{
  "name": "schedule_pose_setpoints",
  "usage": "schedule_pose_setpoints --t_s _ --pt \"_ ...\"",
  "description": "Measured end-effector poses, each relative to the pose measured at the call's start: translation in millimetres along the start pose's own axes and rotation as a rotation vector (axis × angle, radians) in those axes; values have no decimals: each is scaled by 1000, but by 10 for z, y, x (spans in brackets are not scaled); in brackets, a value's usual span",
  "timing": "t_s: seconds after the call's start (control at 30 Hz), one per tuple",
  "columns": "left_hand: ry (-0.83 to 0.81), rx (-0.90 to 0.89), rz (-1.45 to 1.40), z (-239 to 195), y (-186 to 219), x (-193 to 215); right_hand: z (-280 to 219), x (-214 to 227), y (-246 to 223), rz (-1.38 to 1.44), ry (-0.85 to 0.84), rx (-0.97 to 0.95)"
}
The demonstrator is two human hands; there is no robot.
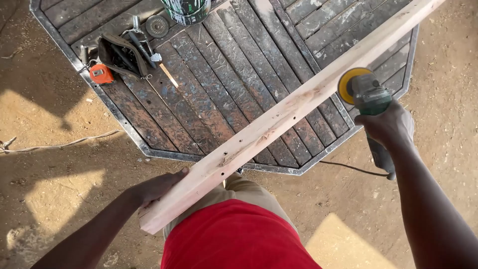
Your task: Sanding a wooden plank with an angle grinder, marking it with a pen, and moving it to a storage area.
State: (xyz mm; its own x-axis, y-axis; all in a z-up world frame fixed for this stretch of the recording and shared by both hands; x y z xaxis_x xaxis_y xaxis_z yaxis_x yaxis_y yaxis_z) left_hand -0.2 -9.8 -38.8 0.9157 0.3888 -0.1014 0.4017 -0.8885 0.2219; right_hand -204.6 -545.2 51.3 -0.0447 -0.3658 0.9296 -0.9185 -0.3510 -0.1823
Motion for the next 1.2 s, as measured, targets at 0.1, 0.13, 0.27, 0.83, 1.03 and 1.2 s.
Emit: schedule_pose_setpoints --t_s 0.1,0.13,0.27,0.83,1.03,1.2 --pt "127 -330 441 375 -102 208 -211 104 -363 -139 -73 -53" --pt "126 -327 438 299 -55 209 -226 73 -420 -140 -76 -52" --pt "414 -323 728 44 173 348 -249 -189 -602 -215 -177 -12" --pt "395 -279 654 36 106 332 -1642 -1498 -1497 -194 -676 444" --pt "413 -273 687 123 129 310 -167 -929 -852 -87 -359 107" --pt "415 -277 661 199 203 280 1268 -929 314 -48 -17 -117"
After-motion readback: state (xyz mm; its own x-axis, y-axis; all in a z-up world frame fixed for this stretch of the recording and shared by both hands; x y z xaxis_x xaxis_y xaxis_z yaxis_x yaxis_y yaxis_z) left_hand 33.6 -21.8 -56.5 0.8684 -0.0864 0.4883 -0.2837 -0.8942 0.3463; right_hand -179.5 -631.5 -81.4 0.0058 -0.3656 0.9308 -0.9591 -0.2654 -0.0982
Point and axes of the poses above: each hand's wrist, its own z-axis towards the middle knuckle, its own x-axis out of the back of the hand, y = z × x, the point moved 4 cm from there along z, towards the middle knuckle, and after that the axes turned 5 degrees about z, right-handed, at the moved point
